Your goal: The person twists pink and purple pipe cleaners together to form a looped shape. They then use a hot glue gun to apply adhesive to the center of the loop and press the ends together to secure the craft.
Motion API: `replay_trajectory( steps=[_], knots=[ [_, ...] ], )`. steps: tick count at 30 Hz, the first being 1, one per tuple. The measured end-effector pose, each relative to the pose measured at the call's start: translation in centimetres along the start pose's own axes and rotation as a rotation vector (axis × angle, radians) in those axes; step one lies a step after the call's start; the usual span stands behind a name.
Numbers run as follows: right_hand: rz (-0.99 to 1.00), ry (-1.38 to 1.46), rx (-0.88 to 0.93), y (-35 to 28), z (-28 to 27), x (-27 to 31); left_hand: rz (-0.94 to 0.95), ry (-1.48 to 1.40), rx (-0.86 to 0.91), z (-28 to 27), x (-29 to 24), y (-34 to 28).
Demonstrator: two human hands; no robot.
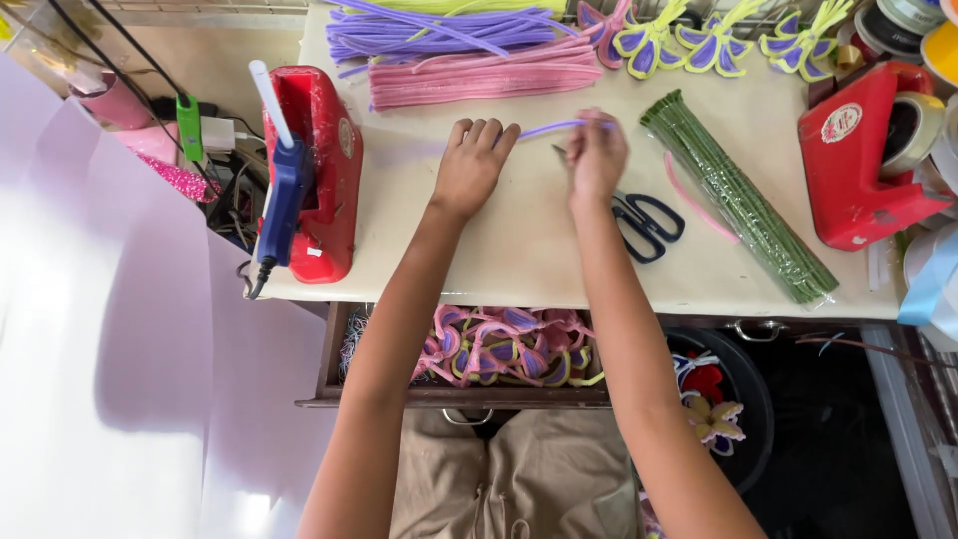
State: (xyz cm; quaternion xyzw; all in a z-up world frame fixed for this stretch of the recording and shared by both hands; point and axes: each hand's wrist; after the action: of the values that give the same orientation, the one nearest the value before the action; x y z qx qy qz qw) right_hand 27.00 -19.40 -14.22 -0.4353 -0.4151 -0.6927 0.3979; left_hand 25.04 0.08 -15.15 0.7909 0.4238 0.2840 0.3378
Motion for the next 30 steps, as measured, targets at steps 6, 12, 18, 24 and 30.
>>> replay_trajectory(
  steps=[6, 12, 18, 24, 30],
  knots=[
    [-0.134, -0.05, -0.26, 2.2, -2.7, -1.5, -0.141, 0.012, 0.082, -0.6, -0.7, -0.8],
    [-0.214, -0.135, -0.199, 1.0, -1.2, -1.1, -0.457, 0.196, 0.066, -1.3, 0.8, -2.4],
    [-0.063, 0.013, 0.032, 0.3, -0.5, 0.2, -0.526, 0.189, 0.116, -6.7, -2.1, -1.4],
    [-0.316, -0.276, 0.185, -3.0, 0.0, -0.5, -0.427, 0.113, 0.107, -11.7, -7.2, -4.3],
    [-0.151, -0.547, 0.619, -17.3, 16.9, 11.9, -0.393, -0.22, 0.489, -21.2, -15.0, -11.5]
  ],
)
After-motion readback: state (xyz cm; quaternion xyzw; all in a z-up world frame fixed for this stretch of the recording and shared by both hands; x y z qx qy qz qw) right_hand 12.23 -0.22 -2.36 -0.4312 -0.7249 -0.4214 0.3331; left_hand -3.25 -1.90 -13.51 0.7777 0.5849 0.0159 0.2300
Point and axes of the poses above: each hand's wrist, its own y-axis towards the middle knuckle, its own z-axis out of the palm, x = y × z, and after that the axes turned 3 degrees about x, right-handed
